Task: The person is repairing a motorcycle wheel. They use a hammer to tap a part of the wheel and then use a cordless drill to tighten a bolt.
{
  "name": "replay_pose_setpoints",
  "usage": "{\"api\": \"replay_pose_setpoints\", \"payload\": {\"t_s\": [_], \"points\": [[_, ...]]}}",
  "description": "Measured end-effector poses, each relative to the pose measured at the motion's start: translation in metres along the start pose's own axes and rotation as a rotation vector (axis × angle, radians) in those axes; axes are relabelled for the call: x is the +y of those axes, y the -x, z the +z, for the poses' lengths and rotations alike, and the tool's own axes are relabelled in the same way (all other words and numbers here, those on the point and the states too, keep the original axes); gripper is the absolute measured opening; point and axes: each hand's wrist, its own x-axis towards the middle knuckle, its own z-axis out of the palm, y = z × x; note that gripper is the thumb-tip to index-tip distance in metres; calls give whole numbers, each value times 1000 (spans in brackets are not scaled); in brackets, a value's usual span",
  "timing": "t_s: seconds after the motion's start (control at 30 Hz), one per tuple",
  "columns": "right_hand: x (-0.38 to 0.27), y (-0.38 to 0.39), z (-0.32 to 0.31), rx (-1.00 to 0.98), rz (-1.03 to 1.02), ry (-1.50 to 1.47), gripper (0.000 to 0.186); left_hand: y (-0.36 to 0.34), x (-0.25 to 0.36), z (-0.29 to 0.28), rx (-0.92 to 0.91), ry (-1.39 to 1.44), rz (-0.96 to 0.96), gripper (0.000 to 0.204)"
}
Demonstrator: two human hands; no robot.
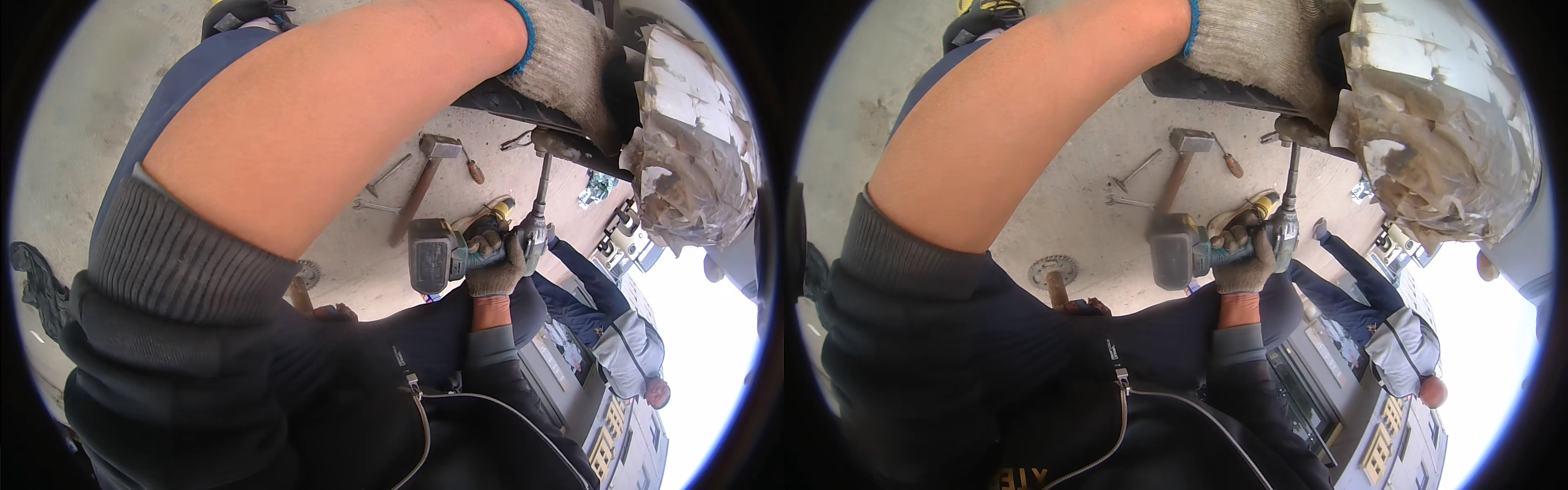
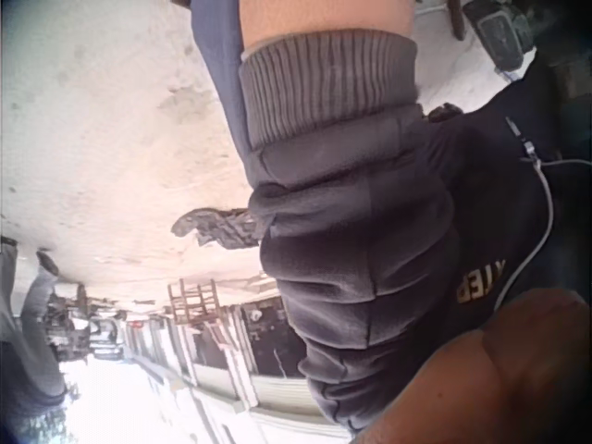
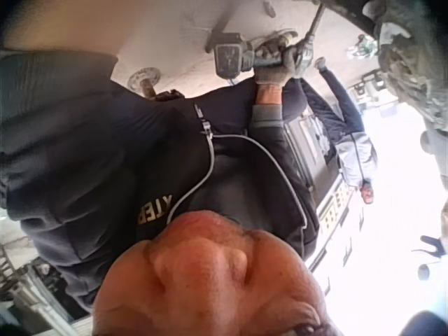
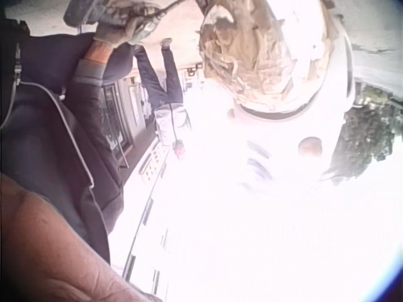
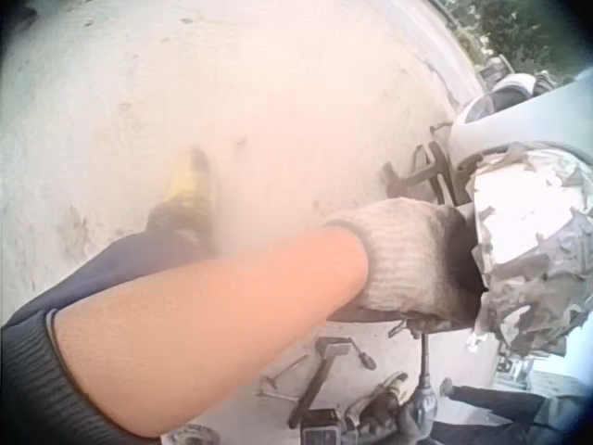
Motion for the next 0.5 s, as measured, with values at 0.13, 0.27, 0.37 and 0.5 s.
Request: {"api": "replay_pose_setpoints", "payload": {"t_s": [0.13, 0.27, 0.37, 0.5], "points": [[1, 0, 3, -9, 11, -15, 35, 3, 6, -12, -31, 58, -23, 56], [0, 2, 5, 12, 29, -60, 30, 4, 9, -18, -59, 99, -42, 56], [0, 2, 6, 28, 12, -13, 30, 0, 10, -23, -74, 109, -51, 56], [1, 0, 8, 0, 4, 1, 30, -10, 8, -29, -79, 110, -65, 56]]}}
